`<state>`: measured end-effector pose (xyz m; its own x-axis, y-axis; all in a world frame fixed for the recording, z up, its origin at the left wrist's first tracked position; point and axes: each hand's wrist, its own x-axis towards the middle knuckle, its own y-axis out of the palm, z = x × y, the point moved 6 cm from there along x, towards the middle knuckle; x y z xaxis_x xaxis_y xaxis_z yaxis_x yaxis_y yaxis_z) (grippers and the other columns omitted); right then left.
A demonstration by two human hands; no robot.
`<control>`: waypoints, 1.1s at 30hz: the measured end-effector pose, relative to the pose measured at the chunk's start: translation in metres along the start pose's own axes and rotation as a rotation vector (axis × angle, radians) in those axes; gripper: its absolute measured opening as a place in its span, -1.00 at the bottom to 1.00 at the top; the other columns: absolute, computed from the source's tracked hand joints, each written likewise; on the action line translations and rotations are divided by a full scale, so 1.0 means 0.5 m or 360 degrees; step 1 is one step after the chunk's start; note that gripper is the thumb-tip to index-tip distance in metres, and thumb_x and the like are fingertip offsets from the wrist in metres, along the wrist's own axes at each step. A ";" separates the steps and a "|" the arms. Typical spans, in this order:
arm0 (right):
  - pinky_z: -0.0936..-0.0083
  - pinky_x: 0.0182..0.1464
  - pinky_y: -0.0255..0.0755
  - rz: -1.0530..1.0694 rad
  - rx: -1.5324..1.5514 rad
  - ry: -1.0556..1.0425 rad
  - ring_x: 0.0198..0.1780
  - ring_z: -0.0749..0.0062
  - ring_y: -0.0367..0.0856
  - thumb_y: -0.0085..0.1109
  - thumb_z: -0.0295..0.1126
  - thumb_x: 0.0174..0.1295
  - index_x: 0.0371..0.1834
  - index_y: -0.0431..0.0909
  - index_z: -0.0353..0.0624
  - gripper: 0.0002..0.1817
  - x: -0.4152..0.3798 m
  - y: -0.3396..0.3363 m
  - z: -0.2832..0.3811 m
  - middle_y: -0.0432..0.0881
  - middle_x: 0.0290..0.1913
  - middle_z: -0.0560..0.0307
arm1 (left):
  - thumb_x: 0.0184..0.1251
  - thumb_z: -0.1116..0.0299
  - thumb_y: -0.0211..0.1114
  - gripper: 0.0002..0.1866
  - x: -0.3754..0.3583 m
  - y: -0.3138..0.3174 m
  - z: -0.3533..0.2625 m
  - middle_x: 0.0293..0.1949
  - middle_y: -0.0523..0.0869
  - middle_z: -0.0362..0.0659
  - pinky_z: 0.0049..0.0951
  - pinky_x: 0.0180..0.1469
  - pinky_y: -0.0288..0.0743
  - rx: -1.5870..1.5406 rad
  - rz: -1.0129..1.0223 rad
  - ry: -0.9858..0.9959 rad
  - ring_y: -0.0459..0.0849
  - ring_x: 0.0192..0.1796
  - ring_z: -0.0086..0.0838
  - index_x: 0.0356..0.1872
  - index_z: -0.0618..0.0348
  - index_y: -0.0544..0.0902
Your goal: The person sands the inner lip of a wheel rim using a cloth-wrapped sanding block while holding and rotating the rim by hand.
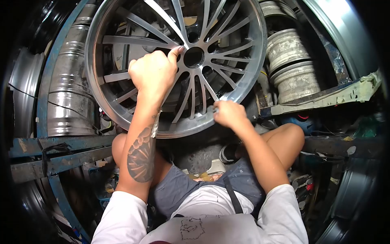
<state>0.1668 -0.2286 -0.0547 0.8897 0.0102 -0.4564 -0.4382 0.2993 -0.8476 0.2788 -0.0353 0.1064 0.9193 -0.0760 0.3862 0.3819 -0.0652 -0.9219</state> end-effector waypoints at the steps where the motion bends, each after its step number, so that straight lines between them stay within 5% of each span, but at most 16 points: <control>1: 0.04 0.12 0.65 -0.0001 -0.0011 0.0022 0.02 -0.10 0.79 0.31 -0.20 0.15 0.11 0.74 0.06 -0.58 0.011 -0.015 -0.009 0.81 -0.09 -0.17 | 0.45 -0.34 0.14 -0.30 -0.001 0.001 0.005 -0.62 0.75 -0.10 -0.20 -0.20 0.43 0.0013 0.0013 -0.0020 0.75 -0.52 -0.21 -0.62 0.05 0.79; 8: 0.13 0.11 0.63 0.0037 0.0097 0.0069 -0.02 -0.08 0.78 0.34 -0.11 0.11 0.05 0.74 -0.01 -0.56 0.002 -0.027 -0.010 0.81 -0.13 -0.13 | 0.44 -0.34 0.15 -0.31 0.002 0.003 0.006 -0.62 0.75 -0.11 -0.21 -0.19 0.43 0.0006 -0.0011 -0.0019 0.75 -0.53 -0.21 -0.62 0.04 0.78; 26: -0.06 0.08 0.65 -0.0170 0.0027 0.0109 -0.04 -0.28 0.78 0.33 -0.18 0.19 0.11 0.68 0.05 -0.60 -0.055 0.029 0.030 0.79 -0.11 -0.30 | 0.49 -0.32 0.10 -0.31 0.010 0.007 0.011 -0.58 0.78 -0.10 -0.18 -0.09 0.40 -0.0003 0.0173 -0.0122 0.77 -0.49 -0.23 -0.56 0.04 0.81; 33: 0.03 0.17 0.61 -0.0105 0.0191 0.0209 0.04 -0.17 0.76 0.37 -0.17 0.16 0.14 0.70 0.04 -0.55 -0.050 0.005 0.023 0.79 -0.10 -0.24 | 0.43 -0.34 0.16 -0.33 0.004 0.008 0.009 -0.59 0.77 -0.12 -0.19 -0.10 0.39 -0.0054 0.0070 -0.0132 0.76 -0.50 -0.24 -0.62 0.01 0.79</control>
<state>0.1449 -0.2171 -0.0423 0.8882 -0.1353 -0.4391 -0.3542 0.4072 -0.8419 0.2824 -0.0311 0.1032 0.9403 0.0032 0.3402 0.3389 -0.0975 -0.9358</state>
